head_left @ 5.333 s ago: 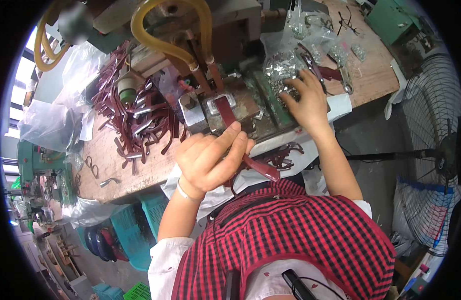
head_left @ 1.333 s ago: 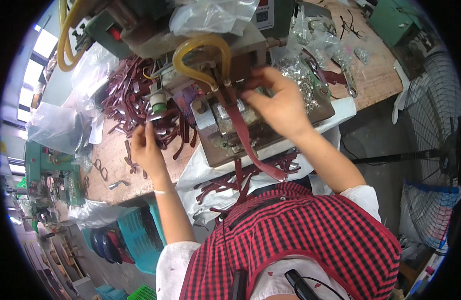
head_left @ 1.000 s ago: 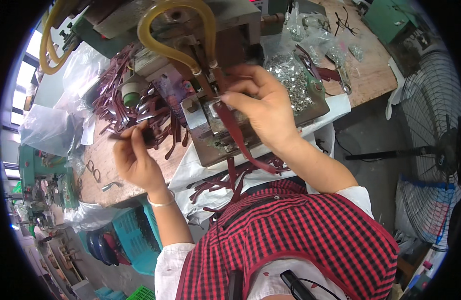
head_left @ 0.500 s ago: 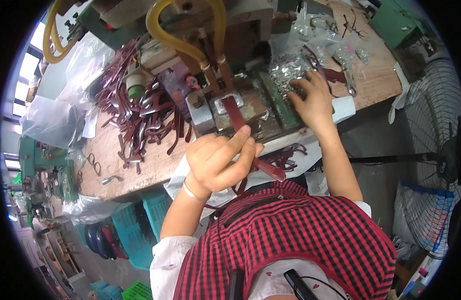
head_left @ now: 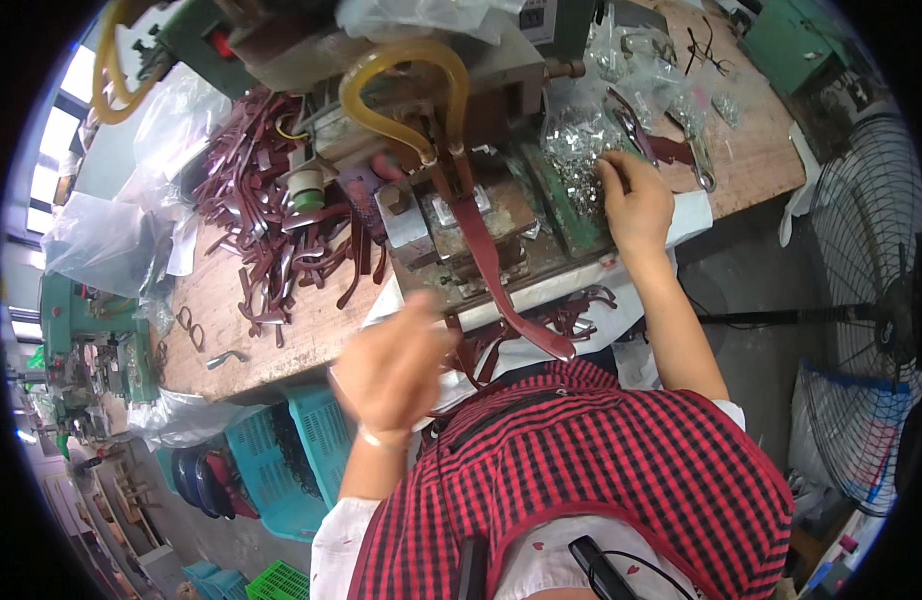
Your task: The person repeatedly picks maroon leather straps and small metal hardware from a workbench, inserts them into a press machine, and operates the press to attach the hardware. Finished pieces are placed on the bench while the process continues.
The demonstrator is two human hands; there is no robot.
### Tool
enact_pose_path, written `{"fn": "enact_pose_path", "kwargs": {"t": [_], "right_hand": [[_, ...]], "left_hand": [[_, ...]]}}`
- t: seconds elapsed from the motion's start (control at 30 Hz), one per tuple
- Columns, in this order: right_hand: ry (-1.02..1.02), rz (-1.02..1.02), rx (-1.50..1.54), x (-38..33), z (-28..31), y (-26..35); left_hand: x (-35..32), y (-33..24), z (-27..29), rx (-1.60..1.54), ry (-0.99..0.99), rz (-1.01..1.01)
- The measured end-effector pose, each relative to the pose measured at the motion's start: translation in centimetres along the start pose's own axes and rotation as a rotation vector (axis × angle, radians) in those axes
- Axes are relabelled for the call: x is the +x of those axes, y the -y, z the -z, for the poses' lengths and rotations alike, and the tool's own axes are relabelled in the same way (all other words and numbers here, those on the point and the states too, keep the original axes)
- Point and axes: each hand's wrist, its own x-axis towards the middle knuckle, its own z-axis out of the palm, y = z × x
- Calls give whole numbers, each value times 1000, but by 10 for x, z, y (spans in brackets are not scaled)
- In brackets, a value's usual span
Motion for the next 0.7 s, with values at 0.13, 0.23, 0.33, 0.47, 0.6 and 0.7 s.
{"fn": "enact_pose_path", "kwargs": {"t": [0.13, 0.23, 0.33, 0.47, 0.6, 0.7], "right_hand": [[62, -36, 85, -2, 5, 1], [112, -80, 169, 5, -1, 11], [99, -58, 191, 1, -16, 18], [94, -25, 168, 2, 7, 16], [54, 4, 140, 4, 13, 5], [37, 38, 125, -5, 10, -2]], "left_hand": [[5, 50, 30, 63, -220, 697], [-27, 114, -2, 313, 239, 731], [-89, 144, -36, 371, 275, 715], [-60, 144, -8, 396, 17, 705], [-14, 156, 25, 414, 134, 730], [-47, 196, 13, 416, 328, 597]]}}
